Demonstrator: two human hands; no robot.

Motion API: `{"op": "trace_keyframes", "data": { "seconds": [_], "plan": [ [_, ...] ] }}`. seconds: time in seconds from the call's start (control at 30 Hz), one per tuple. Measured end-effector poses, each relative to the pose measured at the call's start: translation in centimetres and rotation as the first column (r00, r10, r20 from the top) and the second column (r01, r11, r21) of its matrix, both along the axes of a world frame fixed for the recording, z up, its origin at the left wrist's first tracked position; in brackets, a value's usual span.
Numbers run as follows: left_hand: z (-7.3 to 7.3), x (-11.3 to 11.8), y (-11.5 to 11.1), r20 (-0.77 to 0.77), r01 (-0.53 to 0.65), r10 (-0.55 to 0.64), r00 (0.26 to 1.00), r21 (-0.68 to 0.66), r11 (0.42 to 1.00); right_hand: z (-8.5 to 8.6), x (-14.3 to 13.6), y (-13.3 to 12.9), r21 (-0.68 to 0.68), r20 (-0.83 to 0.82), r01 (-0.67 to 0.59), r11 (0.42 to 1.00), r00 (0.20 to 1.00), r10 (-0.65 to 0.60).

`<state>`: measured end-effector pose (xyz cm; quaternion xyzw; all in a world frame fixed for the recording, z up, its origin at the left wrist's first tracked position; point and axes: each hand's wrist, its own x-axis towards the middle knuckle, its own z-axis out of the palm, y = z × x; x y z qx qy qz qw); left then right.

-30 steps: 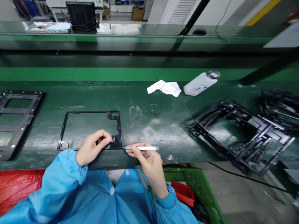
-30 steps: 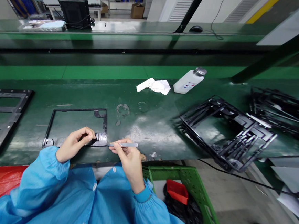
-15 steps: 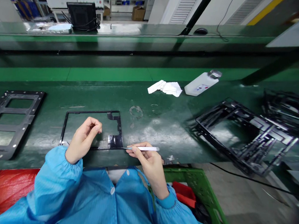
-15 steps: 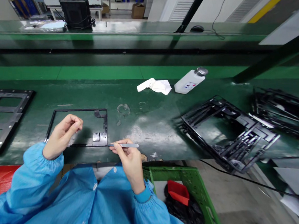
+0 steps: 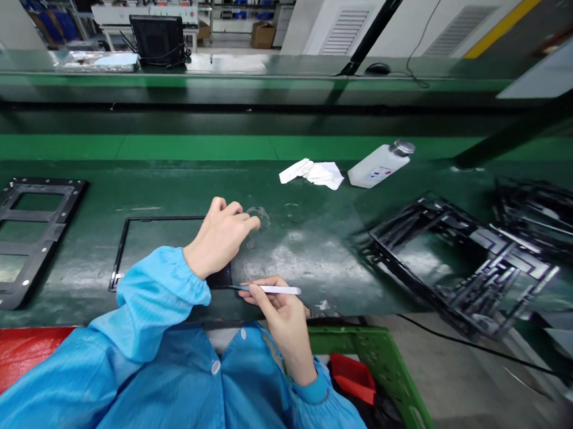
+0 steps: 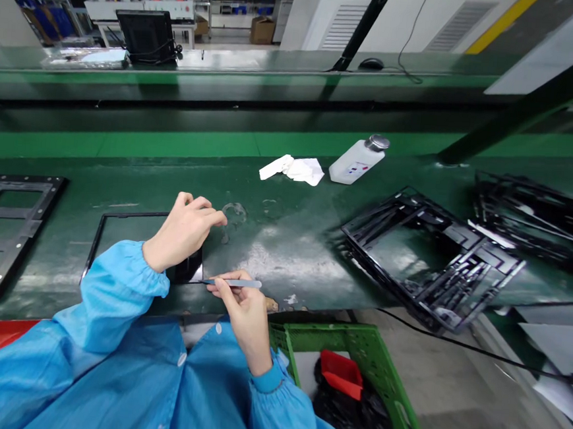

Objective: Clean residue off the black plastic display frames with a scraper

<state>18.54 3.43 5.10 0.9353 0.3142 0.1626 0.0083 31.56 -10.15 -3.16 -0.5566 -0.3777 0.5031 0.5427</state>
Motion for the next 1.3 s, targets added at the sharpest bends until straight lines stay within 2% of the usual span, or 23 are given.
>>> {"op": "trace_keyframes", "data": {
  "seconds": [0.1,0.2,0.37,0.47,0.53,0.6,0.7,0.83,0.9,0.97,1.07,1.3],
  "plan": [
    [-0.3,-0.2,0.3,0.017,0.033,-0.032,0.999,-0.046,0.998,0.0,0.0,0.0,-0.004,-0.01,-0.004,1.0,1.0,0.004],
    [0.1,-1.4,0.0,0.085,-0.027,0.033,0.996,-0.073,0.997,-0.1,0.0,0.0,0.0,-0.004,-0.004,1.0,1.0,0.004],
    [0.7,-6.3,-1.7,0.105,-0.159,0.168,0.98,-0.085,0.984,-0.1,-0.1,-0.2,0.004,0.018,0.0,1.0,1.0,0.0],
    [0.3,-9.2,-3.2,0.046,-0.238,0.245,0.969,-0.123,0.963,0.3,-0.2,-0.3,-0.001,0.005,0.009,1.0,1.0,-0.009],
    [-0.2,-9.8,-4.1,0.011,-0.273,0.277,0.961,-0.135,0.953,0.5,-0.3,-0.2,0.001,-0.024,0.021,1.0,0.999,-0.021],
    [-0.6,-9.2,-4.6,-0.006,-0.274,0.275,0.961,-0.137,0.952,0.7,-0.3,-0.3,0.014,-0.071,0.07,0.997,0.995,-0.069],
    [-1.3,-6.0,-4.5,0.003,-0.199,0.202,0.979,-0.146,0.969,0.6,0.3,-0.4,0.051,-0.145,0.228,0.972,0.965,-0.219],
    [-2.7,-0.8,-3.2,0.019,-0.082,0.087,0.996,-0.173,0.981,0.3,2.2,-0.7,0.109,-0.204,0.468,0.877,0.874,-0.441],
    [-3.5,1.2,-2.5,0.033,-0.06,0.068,0.997,-0.205,0.977,0.2,3.2,-0.8,0.123,-0.222,0.542,0.831,0.832,-0.509],
    [-4.1,2.6,-1.8,0.054,-0.052,0.068,0.996,-0.25,0.967,0.2,4.0,-0.9,0.123,-0.232,0.573,0.81,0.81,-0.538],
    [-4.9,3.8,-1.0,0.076,-0.057,0.083,0.994,-0.302,0.952,0.2,4.4,-1.1,0.116,-0.238,0.572,0.812,0.81,-0.537],
    [-6.1,4.6,-0.2,0.181,-0.003,0.092,0.979,-0.44,0.898,0.2,4.7,-1.3,0.111,-0.275,0.544,0.832,0.821,-0.5]
  ]
}}
